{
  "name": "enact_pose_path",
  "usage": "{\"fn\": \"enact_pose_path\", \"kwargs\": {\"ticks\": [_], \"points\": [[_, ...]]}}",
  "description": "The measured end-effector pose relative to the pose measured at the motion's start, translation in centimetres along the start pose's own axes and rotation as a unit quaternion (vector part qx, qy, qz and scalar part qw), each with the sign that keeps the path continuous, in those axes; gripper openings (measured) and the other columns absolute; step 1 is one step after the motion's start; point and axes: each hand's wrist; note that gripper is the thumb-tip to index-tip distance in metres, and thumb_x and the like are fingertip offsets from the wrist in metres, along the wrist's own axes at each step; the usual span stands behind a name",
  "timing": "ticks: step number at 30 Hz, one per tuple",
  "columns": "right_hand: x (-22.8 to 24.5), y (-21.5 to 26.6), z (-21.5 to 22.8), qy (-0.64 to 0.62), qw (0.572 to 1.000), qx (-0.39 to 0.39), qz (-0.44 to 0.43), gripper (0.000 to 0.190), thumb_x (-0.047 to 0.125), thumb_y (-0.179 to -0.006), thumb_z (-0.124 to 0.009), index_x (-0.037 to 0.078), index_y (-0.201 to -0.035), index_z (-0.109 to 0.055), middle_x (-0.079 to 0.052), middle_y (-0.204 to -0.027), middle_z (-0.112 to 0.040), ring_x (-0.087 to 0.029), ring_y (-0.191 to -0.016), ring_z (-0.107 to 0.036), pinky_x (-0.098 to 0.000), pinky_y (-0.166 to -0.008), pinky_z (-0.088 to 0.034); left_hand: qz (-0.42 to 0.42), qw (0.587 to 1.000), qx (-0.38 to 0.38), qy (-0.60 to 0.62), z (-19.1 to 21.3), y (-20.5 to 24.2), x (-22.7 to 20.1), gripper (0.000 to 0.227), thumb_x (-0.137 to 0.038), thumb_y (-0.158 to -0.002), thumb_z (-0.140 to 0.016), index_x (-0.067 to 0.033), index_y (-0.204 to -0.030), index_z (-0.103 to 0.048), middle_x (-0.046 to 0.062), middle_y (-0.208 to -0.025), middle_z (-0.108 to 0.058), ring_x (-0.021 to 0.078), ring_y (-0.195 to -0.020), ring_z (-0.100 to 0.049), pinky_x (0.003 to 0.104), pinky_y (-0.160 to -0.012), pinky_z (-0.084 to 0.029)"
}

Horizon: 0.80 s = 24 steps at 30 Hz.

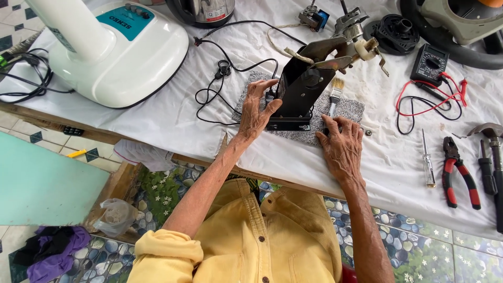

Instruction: Assembling and cleaning mechanical components of a small appliance using various tools.

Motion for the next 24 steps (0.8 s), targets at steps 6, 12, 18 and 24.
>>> {"fn": "enact_pose_path", "kwargs": {"ticks": [6,12,18,24], "points": [[0.1,0.0,0.3,-0.005,1.0,-0.005,0.003,0.043,0.041,-0.104,-0.062,0.018,-0.14,-0.062,-0.013,-0.115,-0.055,-0.033,-0.11,-0.053,-0.0449,-0.092,-0.041,-0.015,1.0,-0.013,-0.017,-0.1,-0.2,0.0,0.056,-0.06,-0.098,-0.068,-0.0286,-0.142,-0.057,0.009,-0.129,-0.052,0.0347,-0.125,-0.055,0.05,-0.106,-0.046],[-0.3,0.2,-0.1,0.004,1.0,-0.011,0.006,0.043,0.042,-0.102,-0.064,0.019,-0.138,-0.063,-0.013,-0.115,-0.056,-0.033,-0.11,-0.053,-0.0446,-0.093,-0.042,-0.026,0.999,-0.006,-0.035,-0.3,-0.2,0.4,0.063,-0.059,-0.09,-0.077,-0.0274,-0.141,-0.058,0.009,-0.128,-0.053,0.0366,-0.127,-0.054,0.051,-0.105,-0.048],[-0.1,0.1,0.0,0.0,1.0,-0.02,0.008,0.041,0.042,-0.102,-0.065,0.019,-0.137,-0.064,-0.012,-0.114,-0.056,-0.032,-0.108,-0.053,-0.0435,-0.092,-0.042,-0.011,1.0,0.003,-0.014,-0.5,-0.2,-0.2,0.064,-0.059,-0.088,-0.08,-0.0272,-0.139,-0.059,0.007,-0.127,-0.054,0.0329,-0.119,-0.057,0.05,-0.104,-0.047],[-0.3,0.2,-0.4,0.002,1.0,-0.028,0.007,0.042,0.042,-0.1,-0.067,0.02,-0.135,-0.065,-0.011,-0.114,-0.058,-0.032,-0.109,-0.054,-0.0434,-0.092,-0.043,0.005,0.999,0.023,-0.039,-0.6,-0.1,1.6,0.068,-0.059,-0.082,-0.085,-0.0252,-0.137,-0.061,0.005,-0.122,-0.057,0.0307,-0.118,-0.061,0.045,-0.101,-0.051]]}}
Point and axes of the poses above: each hand's wrist, its own y-axis away from the middle knuckle, its own z-axis out of the back of the hand, x = y × z
